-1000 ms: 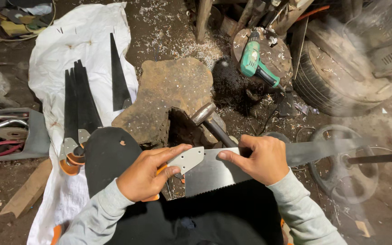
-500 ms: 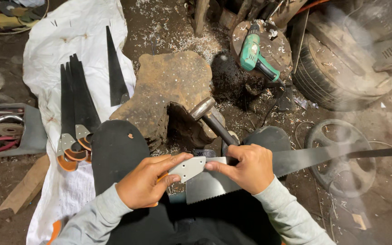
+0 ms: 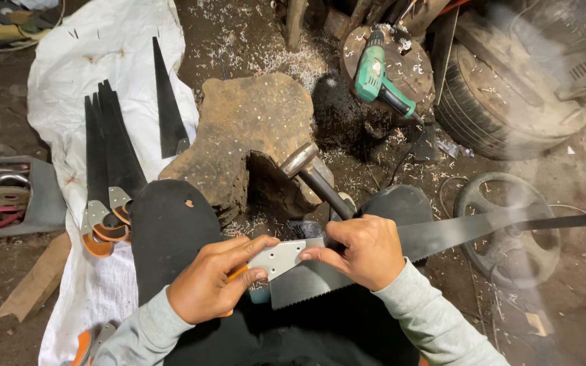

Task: The person assembles a hand saw by attaching a metal blade to a handle using a hammer and a metal punch. They repeatedly align the blade and handle, then strike the punch to secure the connection.

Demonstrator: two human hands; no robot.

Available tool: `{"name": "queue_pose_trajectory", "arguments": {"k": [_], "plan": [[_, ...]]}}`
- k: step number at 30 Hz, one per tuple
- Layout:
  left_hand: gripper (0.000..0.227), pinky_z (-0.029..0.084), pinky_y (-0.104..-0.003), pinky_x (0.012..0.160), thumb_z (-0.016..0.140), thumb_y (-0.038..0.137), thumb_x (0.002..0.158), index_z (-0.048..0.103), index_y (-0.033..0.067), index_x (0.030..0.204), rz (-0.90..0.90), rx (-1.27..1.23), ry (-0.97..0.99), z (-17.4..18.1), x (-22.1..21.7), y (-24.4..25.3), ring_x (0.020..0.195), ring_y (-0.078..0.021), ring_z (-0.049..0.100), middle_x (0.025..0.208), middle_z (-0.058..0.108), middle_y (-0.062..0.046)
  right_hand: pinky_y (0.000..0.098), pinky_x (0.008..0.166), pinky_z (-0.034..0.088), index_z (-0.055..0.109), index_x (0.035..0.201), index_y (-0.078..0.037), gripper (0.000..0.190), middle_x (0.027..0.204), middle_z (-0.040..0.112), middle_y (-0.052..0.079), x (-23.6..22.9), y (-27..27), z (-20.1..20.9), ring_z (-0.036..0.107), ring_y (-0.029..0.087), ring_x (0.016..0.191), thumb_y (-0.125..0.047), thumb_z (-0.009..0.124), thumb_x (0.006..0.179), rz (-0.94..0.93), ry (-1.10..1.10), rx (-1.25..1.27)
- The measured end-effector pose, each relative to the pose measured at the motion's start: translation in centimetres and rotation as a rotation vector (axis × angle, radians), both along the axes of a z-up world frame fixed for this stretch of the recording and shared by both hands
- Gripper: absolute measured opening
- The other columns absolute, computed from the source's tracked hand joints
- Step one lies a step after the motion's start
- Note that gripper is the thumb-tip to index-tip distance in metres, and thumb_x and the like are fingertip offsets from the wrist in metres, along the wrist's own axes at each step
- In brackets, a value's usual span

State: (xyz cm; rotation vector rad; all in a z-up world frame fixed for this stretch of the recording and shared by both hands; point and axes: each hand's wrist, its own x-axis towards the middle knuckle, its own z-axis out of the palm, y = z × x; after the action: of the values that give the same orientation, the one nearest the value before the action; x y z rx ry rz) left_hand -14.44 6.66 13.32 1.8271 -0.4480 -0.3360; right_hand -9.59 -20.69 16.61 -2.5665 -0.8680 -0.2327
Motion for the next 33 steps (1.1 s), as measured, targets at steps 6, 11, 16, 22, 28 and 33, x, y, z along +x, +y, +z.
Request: {"name": "queue_pose_trajectory", "arguments": {"k": [6,11,16,22,28,33], "plan": [[0.049,0.053,-0.031,0.066,0.07,0.01,0.091,0.062,0.0063,0.14,-0.001,0.083,0.007,-0.8,-0.1,-0.3,0.069,-0.0238,0.064,0.088,0.067,-0.016,0.0405,0.042,0.041,0.053,0.053,-0.01,0.058,0.044,0.05,0.007,-0.2,0.3,-0.2,0.054,0.029,0.041,-0.056,0.083,0.072,0.001,-0.005,0.001],[0.05,0.057,-0.032,0.079,0.069,0.008,0.093,0.057,0.001,0.141,0.006,-0.096,-0.196,-0.9,-0.3,-0.5,0.088,-0.0227,0.073,0.108,0.073,-0.016,0.0409,0.047,0.043,0.053,0.057,-0.01,0.048,0.047,0.052,0.005,-0.4,-0.2,0.4,0.056,0.029,0.044,-0.041,0.081,0.08,0.045,0.081,0.064],[0.05,0.057,-0.032,0.072,0.067,0.01,0.091,0.059,0.0071,0.14,-0.013,0.014,0.041,0.2,-0.3,-0.5,0.077,-0.0226,0.072,0.103,0.074,-0.013,0.0424,0.047,0.043,0.053,0.055,-0.009,0.049,0.045,0.052,0.006,0.0,-0.2,1.6,0.056,0.031,0.044,-0.041,0.081,0.079,0.039,0.126,0.025],[0.05,0.058,-0.032,0.079,0.067,0.011,0.093,0.058,0.0029,0.141,-0.013,-0.043,-0.093,2.0,0.6,-0.8,0.088,-0.0234,0.075,0.109,0.075,-0.016,0.0408,0.042,0.04,0.054,0.054,-0.009,0.052,0.044,0.051,0.007,1.1,-0.3,3.7,0.056,0.029,0.041,-0.044,0.081,0.08,0.022,0.13,0.013],[0.049,0.057,-0.032,0.082,0.067,0.01,0.094,0.057,0.0009,0.141,-0.014,-0.048,-0.195,4.4,1.4,-0.8,0.094,-0.0238,0.076,0.112,0.075,-0.017,0.0404,0.04,0.038,0.056,0.054,-0.008,0.052,0.044,0.049,0.008,2.1,-0.5,5.9,0.054,0.029,0.039,-0.045,0.082,0.08,0.035,0.08,0.019],[0.051,0.053,-0.031,0.064,0.069,0.011,0.09,0.06,0.0064,0.14,0.025,0.066,-0.116,6.0,1.6,-0.8,0.065,-0.0201,0.063,0.088,0.069,-0.011,0.0403,0.041,0.039,0.059,0.057,-0.008,0.048,0.045,0.051,0.008,2.4,-0.3,7.1,0.055,0.029,0.041,-0.043,0.082,0.08,0.042,0.057,0.029]]}}
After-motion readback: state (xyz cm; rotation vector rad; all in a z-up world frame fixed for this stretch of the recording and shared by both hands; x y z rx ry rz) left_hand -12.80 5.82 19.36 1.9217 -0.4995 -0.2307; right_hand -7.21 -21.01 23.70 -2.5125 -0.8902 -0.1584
